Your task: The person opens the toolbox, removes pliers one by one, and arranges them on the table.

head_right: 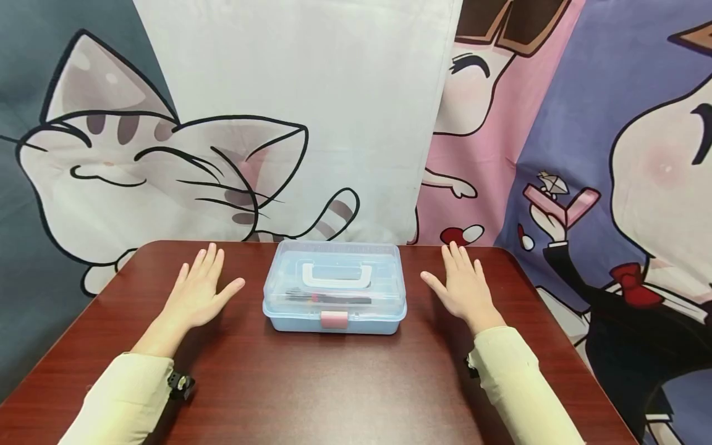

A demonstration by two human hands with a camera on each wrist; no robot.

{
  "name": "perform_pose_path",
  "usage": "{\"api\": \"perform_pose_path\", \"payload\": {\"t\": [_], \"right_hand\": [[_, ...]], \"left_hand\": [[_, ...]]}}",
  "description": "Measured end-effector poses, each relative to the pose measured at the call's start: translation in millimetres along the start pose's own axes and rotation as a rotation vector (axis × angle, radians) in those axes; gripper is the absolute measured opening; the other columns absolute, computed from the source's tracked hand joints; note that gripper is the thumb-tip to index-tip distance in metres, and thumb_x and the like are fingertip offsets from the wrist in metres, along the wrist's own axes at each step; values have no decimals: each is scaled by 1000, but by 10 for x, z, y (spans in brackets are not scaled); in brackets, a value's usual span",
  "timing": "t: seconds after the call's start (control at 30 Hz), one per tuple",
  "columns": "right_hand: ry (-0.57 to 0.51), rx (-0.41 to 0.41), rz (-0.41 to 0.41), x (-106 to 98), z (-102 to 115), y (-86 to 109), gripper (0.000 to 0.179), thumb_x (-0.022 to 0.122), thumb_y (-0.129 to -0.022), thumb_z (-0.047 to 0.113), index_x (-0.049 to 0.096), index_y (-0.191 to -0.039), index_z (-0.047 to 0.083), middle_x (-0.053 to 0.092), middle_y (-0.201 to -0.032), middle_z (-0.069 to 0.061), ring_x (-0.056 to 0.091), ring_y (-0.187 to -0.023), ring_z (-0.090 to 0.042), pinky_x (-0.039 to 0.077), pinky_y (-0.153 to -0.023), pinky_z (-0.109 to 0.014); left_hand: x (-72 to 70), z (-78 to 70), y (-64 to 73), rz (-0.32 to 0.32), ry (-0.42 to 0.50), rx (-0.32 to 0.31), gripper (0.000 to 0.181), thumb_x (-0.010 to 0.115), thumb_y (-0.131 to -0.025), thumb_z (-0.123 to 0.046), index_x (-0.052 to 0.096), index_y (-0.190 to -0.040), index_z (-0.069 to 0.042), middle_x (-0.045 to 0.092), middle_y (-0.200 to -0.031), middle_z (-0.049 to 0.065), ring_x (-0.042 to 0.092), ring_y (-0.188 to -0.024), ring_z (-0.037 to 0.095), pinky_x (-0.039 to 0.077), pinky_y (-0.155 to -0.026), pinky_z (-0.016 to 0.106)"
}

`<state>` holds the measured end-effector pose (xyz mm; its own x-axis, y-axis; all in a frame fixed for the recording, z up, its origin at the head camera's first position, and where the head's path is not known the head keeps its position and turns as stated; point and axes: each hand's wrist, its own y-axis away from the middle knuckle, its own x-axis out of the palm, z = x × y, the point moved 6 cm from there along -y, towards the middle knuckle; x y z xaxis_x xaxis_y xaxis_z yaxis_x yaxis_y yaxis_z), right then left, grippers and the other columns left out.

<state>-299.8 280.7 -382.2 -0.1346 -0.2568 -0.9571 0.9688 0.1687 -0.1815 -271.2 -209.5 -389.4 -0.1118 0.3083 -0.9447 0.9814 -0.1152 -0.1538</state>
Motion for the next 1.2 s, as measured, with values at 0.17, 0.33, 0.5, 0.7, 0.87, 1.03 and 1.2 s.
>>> {"api": "perform_pose_path", "payload": {"t": [0.17, 0.33, 0.5, 0.7, 0.87, 1.03, 1.2], "right_hand": [[-7, 2, 4, 6, 5, -4, 88, 36, -93, 63, 17, -150, 0, 15, -155, -24, 10, -144, -43, 8, -111, -67], [-27, 0, 12, 8, 19, 5, 87, 37, -93, 62, 18, -149, -2, 15, -155, -25, 10, -143, -43, 8, -111, -67], [-60, -4, 13, 5, 51, 12, 86, 37, -94, 61, 18, -149, -1, 15, -156, -24, 9, -144, -43, 8, -111, -66], [-86, -12, 1, -4, 90, 0, 85, 38, -94, 60, 17, -150, 0, 15, -156, -24, 10, -144, -42, 9, -112, -65], [-103, -17, -4, -16, 124, -5, 83, 39, -95, 58, 18, -149, -1, 16, -155, -24, 11, -144, -42, 10, -112, -65], [-119, -17, 3, -40, 161, -7, 83, 39, -95, 58, 18, -150, -1, 15, -156, -23, 10, -144, -41, 10, -113, -64], [-150, -30, 9, -48, 195, -12, 81, 39, -96, 55, 17, -149, -2, 14, -156, -24, 9, -145, -40, 10, -112, -64]], "left_hand": [[23, -7, -1, 11, 8, -3, 94, 33, -90, -69, 10, -151, 0, 3, -159, 20, 3, -146, 38, 1, -114, 62], [41, -9, -5, 24, 13, -10, 93, 33, -91, -68, 8, -151, -1, -1, -159, 17, 1, -146, 37, 1, -114, 61], [48, -1, -6, 27, 23, -10, 94, 32, -91, -69, 8, -151, -1, -2, -159, 17, 1, -146, 37, 2, -114, 61], [42, 16, 0, 30, 31, -13, 94, 30, -91, -70, 8, -151, -1, -1, -159, 18, 1, -146, 37, 2, -115, 61], [36, 20, 10, 35, 36, -17, 93, 31, -91, -68, 8, -151, -1, 0, -159, 19, 1, -146, 37, 3, -115, 60], [32, 20, 15, 34, 41, -15, 90, 34, -93, -65, 9, -151, -1, 1, -159, 19, 1, -146, 37, 3, -115, 60], [42, 20, 17, 35, 55, -15, 92, 31, -92, -68, 8, -151, -1, 0, -159, 19, 2, -146, 37, 4, -115, 60]]}}
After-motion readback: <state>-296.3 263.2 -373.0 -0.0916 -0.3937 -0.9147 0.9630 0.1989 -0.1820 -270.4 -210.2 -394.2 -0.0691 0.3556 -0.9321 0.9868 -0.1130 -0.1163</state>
